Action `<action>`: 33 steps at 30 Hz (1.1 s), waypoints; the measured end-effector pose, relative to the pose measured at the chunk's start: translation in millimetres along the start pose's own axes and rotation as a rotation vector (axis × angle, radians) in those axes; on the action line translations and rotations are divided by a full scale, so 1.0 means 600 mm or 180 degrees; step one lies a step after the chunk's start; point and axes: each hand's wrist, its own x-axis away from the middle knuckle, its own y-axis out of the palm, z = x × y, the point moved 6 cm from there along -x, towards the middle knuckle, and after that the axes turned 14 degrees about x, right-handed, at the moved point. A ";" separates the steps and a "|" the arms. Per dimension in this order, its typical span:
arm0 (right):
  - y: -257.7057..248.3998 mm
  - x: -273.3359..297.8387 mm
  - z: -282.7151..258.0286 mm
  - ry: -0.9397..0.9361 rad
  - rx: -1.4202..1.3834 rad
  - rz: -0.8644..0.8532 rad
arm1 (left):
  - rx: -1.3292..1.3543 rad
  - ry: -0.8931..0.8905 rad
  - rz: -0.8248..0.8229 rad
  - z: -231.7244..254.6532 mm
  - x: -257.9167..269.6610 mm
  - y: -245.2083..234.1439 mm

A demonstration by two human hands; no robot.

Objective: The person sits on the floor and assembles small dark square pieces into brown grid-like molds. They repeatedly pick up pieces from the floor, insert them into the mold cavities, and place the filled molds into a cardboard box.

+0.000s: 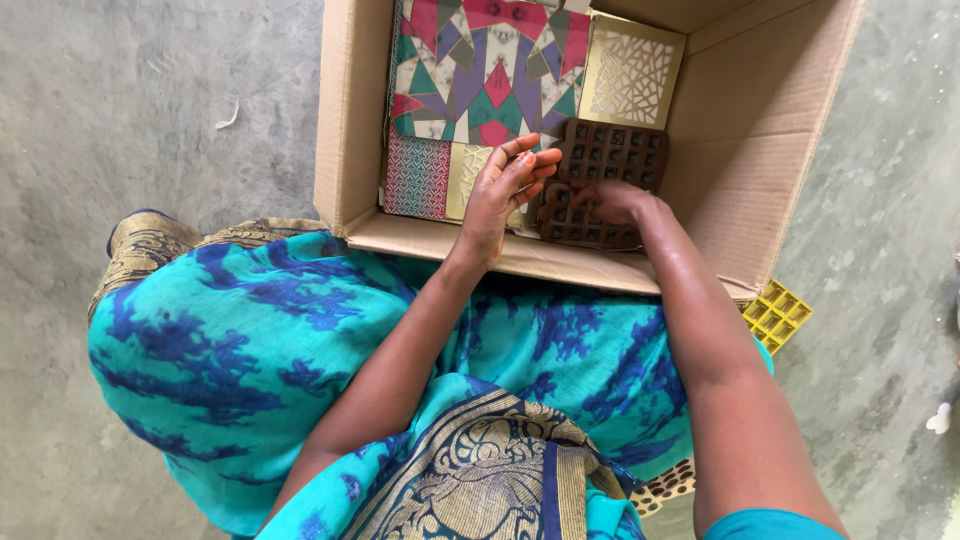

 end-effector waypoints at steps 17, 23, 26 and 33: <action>-0.175 0.079 -0.044 0.0494 -0.0076 0.1331 | -0.0338 0.0342 -0.0479 -0.011 -0.010 -0.014; -0.322 0.472 -0.100 -0.0424 -0.0315 0.3804 | -0.1567 0.0650 -0.0779 -0.004 0.007 0.024; -0.176 0.642 -0.049 0.0075 -0.1220 0.4485 | -0.2534 0.0779 -0.0829 0.001 0.036 0.033; 0.433 0.627 0.016 0.2306 -0.1310 0.3608 | -0.2252 0.1040 -0.0961 0.043 0.073 0.029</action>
